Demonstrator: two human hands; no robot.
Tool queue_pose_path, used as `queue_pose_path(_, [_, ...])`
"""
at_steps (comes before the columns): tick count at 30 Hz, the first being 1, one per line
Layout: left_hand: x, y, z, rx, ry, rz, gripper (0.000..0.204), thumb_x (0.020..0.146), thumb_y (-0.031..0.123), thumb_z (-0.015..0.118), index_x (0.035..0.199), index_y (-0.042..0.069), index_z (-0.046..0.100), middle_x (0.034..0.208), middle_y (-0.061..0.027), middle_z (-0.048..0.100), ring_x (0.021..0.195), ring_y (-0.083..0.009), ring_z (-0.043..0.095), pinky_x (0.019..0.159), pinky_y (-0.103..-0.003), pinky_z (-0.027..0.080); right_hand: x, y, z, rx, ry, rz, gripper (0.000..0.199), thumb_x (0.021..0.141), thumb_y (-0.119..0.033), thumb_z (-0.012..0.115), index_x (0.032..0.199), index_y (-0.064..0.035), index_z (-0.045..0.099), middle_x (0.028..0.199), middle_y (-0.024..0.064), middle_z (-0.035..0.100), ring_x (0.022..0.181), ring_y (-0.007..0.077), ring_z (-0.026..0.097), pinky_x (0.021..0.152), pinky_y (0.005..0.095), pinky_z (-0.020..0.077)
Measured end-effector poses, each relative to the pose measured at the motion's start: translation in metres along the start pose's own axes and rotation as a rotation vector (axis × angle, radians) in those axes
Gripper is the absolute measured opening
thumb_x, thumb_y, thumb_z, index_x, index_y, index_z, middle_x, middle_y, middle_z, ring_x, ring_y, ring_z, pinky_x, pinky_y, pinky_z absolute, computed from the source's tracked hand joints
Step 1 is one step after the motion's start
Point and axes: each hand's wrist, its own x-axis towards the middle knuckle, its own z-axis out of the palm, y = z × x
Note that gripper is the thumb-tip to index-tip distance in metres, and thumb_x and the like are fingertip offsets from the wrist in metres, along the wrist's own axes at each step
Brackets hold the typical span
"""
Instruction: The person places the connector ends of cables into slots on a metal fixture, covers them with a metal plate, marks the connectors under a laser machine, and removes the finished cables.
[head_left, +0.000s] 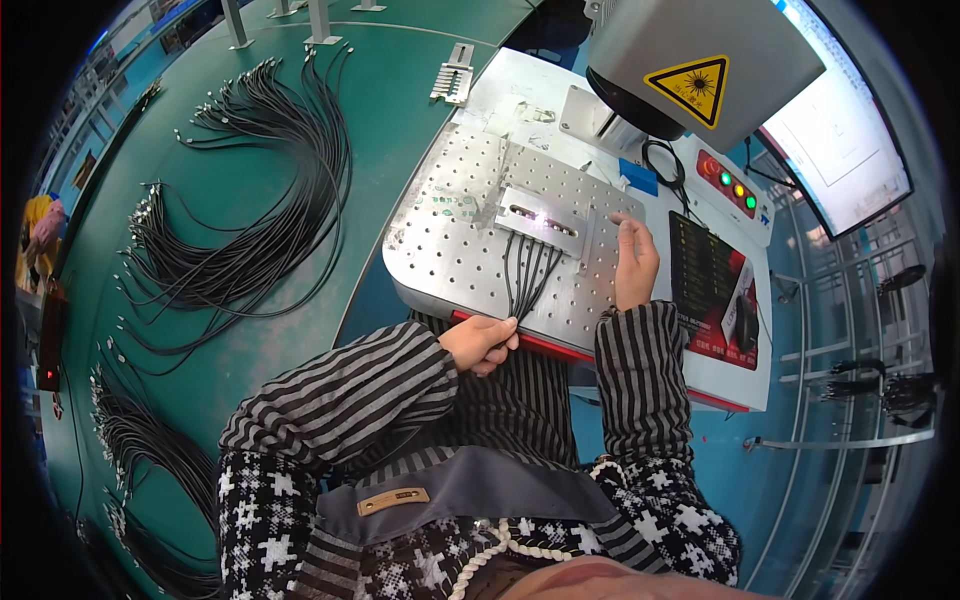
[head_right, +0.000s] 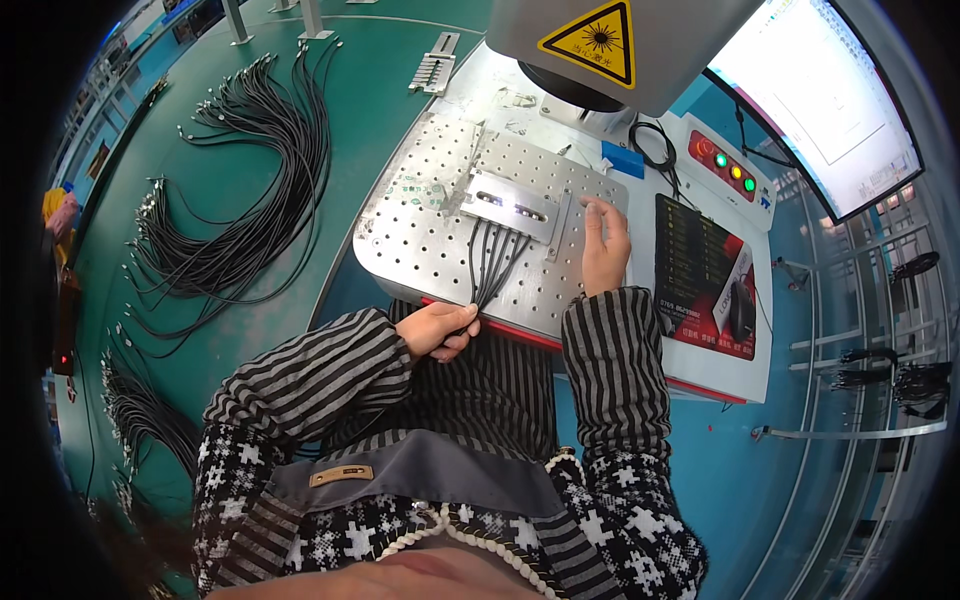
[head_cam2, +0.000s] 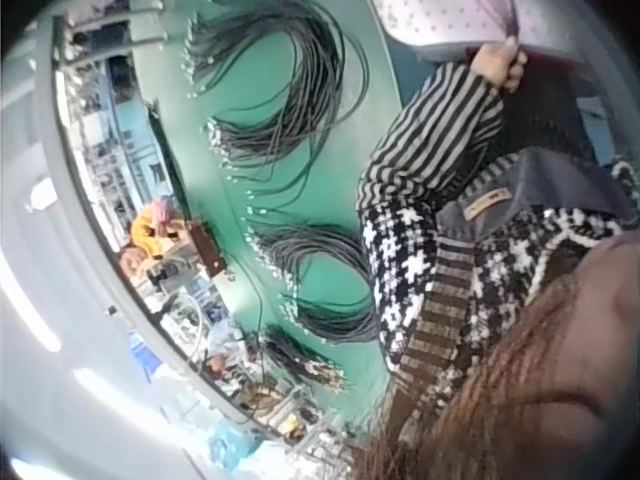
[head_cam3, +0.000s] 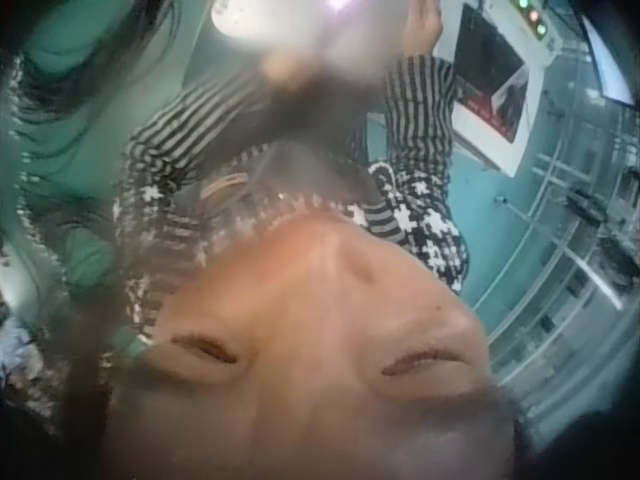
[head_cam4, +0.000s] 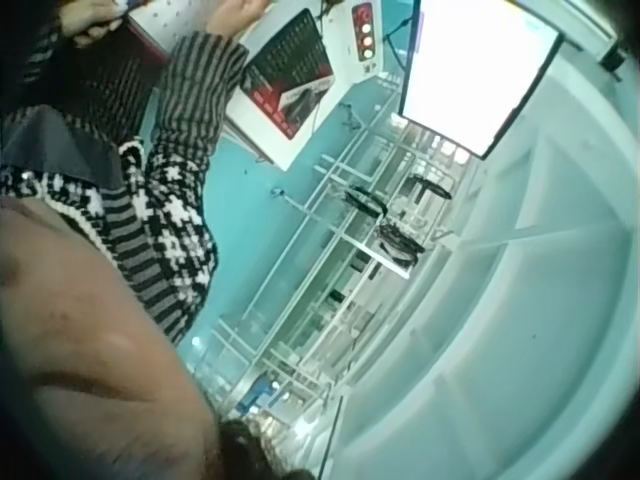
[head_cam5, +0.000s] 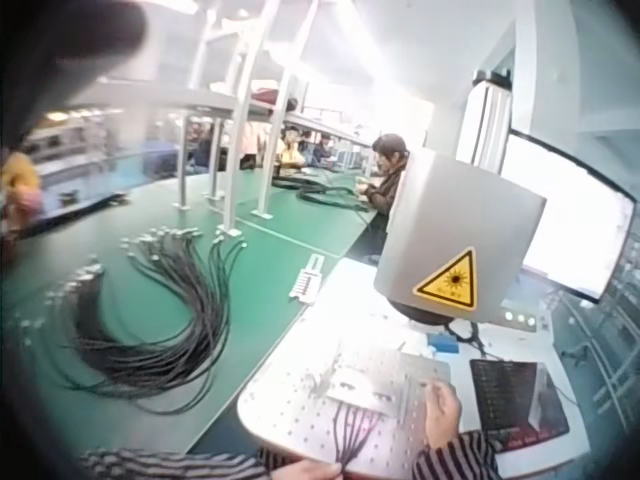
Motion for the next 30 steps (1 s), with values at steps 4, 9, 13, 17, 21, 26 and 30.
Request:
queue_pose_path(4, [0.001, -0.002, 0.000, 0.015, -0.002, 0.022, 0.033, 0.097, 0.034, 0.034, 0.081, 0.008, 0.046, 0.055, 0.0012, 0.036, 0.043, -0.0098, 0.029, 0.042, -0.022, 0.027, 0.000, 0.001, 0.000, 0.006, -0.001, -0.018, 0.018, 0.092, -0.016, 0.048, 0.098, -0.0042, 0.060, 0.100, 0.0068, 0.061, 0.094, 0.0188, 0.055, 0.087, 0.0287, 0.0406])
queue_pose_path(9, [0.000, -0.003, 0.001, 0.024, 0.004, 0.042, 0.034, 0.097, 0.034, 0.034, 0.080, 0.008, 0.047, 0.055, 0.0010, 0.036, 0.043, -0.0100, 0.029, 0.042, -0.022, 0.028, -0.001, 0.001, 0.000, 0.003, 0.017, -0.006, 0.018, 0.092, -0.016, 0.048, 0.098, -0.0037, 0.060, 0.100, 0.0067, 0.061, 0.094, 0.0186, 0.055, 0.088, 0.0286, 0.0405])
queue_pose_path(13, [0.001, -0.006, 0.000, 0.036, 0.043, 0.059, 0.036, 0.097, 0.035, 0.034, 0.078, 0.007, 0.048, 0.055, 0.0008, 0.037, 0.042, -0.0102, 0.030, 0.042, -0.022, 0.028, -0.001, -0.002, 0.000, 0.034, 0.024, -0.016, 0.018, 0.092, -0.015, 0.048, 0.098, -0.0035, 0.060, 0.100, 0.0068, 0.061, 0.094, 0.0187, 0.055, 0.088, 0.0286, 0.0406])
queue_pose_path(17, [0.002, -0.005, 0.001, 0.045, 0.050, 0.067, 0.036, 0.097, 0.035, 0.034, 0.078, 0.007, 0.048, 0.055, 0.0008, 0.037, 0.042, -0.0102, 0.030, 0.042, -0.022, 0.028, -0.001, -0.001, -0.002, 0.052, 0.026, -0.005, 0.017, 0.092, -0.015, 0.048, 0.098, -0.0033, 0.060, 0.100, 0.0069, 0.060, 0.094, 0.0188, 0.055, 0.087, 0.0286, 0.0406])
queue_pose_path(21, [0.002, -0.006, 0.001, 0.055, 0.049, 0.079, 0.037, 0.097, 0.036, 0.034, 0.078, 0.007, 0.048, 0.054, 0.0004, 0.038, 0.042, -0.0105, 0.031, 0.042, -0.023, 0.029, -0.002, -0.005, -0.003, 0.040, 0.039, -0.020, 0.017, 0.091, -0.015, 0.049, 0.098, -0.0034, 0.060, 0.099, 0.0072, 0.060, 0.093, 0.0190, 0.054, 0.087, 0.0281, 0.0408])
queue_pose_path(26, [-0.005, -0.008, 0.003, 0.209, 0.093, 0.132, 0.040, 0.096, 0.038, 0.034, 0.076, 0.007, 0.049, 0.054, -0.0003, 0.041, 0.042, -0.0112, 0.034, 0.042, -0.023, 0.030, 0.000, -0.006, -0.002, -0.058, 0.004, -0.157, 0.023, 0.088, -0.018, 0.055, 0.106, -0.0057, 0.059, 0.107, 0.0073, 0.060, 0.101, 0.0235, 0.053, 0.090, 0.0326, 0.0397])
queue_pose_path(30, [-0.043, -0.005, 0.002, 0.589, 0.085, 0.118, 0.045, 0.095, 0.043, 0.036, 0.073, 0.006, 0.050, 0.055, -0.0008, 0.045, 0.043, -0.0122, 0.039, 0.043, -0.024, 0.034, -0.043, -0.031, 0.004, -0.714, -0.454, -0.605, 0.044, 0.079, -0.028, 0.063, 0.119, -0.0109, 0.054, 0.127, 0.0018, 0.052, 0.122, 0.0286, 0.042, 0.103, 0.0445, 0.0280])
